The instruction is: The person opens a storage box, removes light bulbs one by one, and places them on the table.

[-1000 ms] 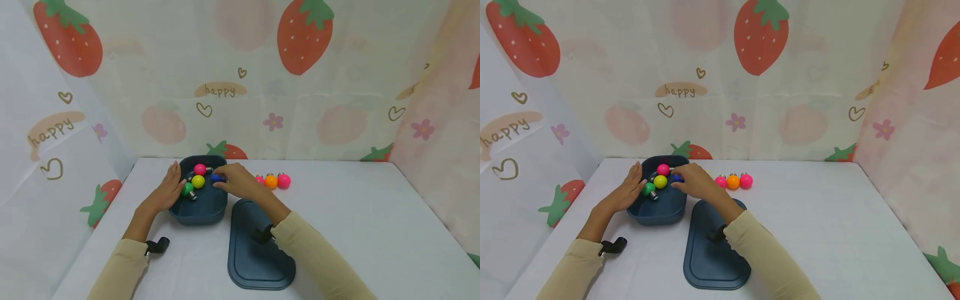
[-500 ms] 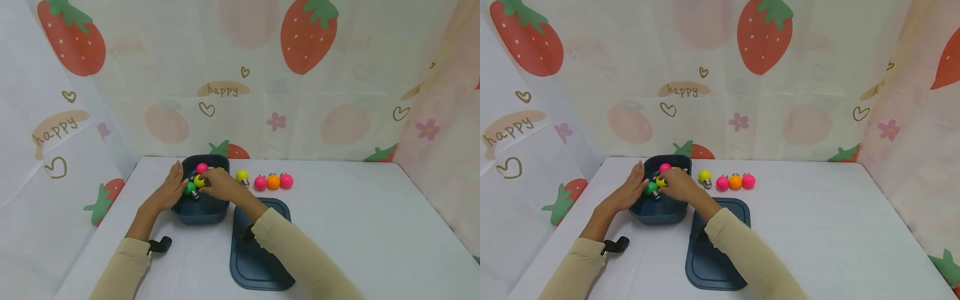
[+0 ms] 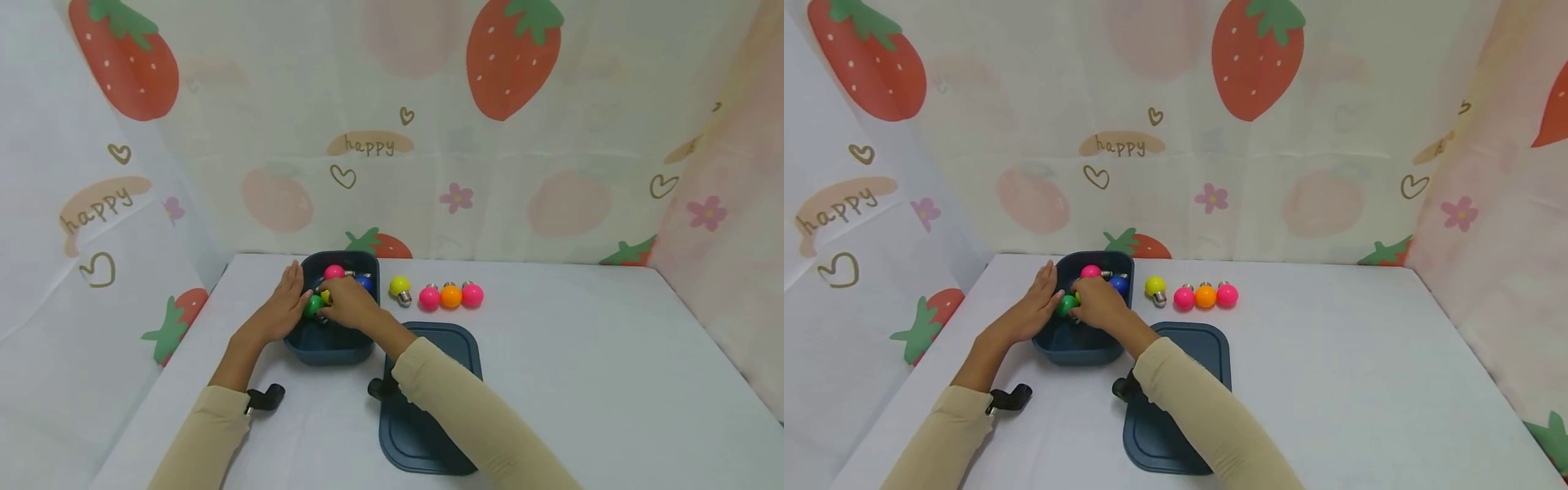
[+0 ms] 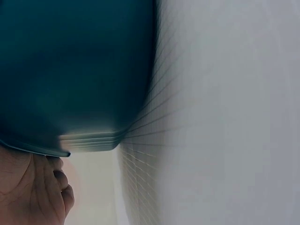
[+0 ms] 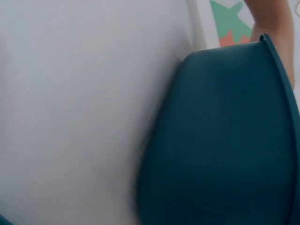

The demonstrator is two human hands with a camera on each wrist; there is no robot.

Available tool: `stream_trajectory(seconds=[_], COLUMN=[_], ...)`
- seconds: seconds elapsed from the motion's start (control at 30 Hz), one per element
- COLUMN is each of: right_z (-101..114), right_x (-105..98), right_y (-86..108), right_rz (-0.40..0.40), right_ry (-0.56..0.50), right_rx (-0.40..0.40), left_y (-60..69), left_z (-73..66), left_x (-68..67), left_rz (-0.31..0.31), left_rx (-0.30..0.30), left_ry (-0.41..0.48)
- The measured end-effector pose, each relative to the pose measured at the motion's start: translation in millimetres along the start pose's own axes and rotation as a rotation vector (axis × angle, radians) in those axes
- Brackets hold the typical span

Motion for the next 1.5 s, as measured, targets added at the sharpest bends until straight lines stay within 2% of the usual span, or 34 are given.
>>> stream_trajectory(seconds=[0.3,0.57,0.67,0.97,1.2,1.37,1.5], right_z=[-7,-12,-12,-16,-12,-9,-7], right_x=[9,17,18,14,9,7,5], right_y=[-8.2,-13.2,-13.8,-14.4,-8.6,-5.7,-2.6], right_rz=[-0.013,-0.028,-0.037,-0.053,-0.062,-0.046,-0.038], right_ry=[0.065,0.092,0.098,0.061,0.046,0.012,0.024], right_rx=[0.068,0.088,0.079,0.064,0.063,0.063,0.063], left_y=[-4.5,-5.6,-5.4,-7.3,-5.6,-4.6,-4.5], left_z=[-1.4,2.3,-0.7,-3.7,-0.8,-0.1,-0.3], left_x=[-3.2,2.8,0.3,-2.0,-1.1,-1.2,-0.1], left_rz=[-0.038,-0.045,-0.052,-0.046,-0.016,-0.025,-0.019], left_rx=[0.035,0.064,0.067,0.051,0.007,0.010,0.012], left_ry=[0.011,0.057,0.051,0.028,0.003,-0.019,-0.013])
Point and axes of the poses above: each hand's wrist, its own y-axis away from the middle knuckle, its own x-axis out of the palm, z = x × y, the point moved 7 cm from there along -y, towards the middle knuckle, and after that the axes turned 15 degrees about -y, right-handed, at the moved point
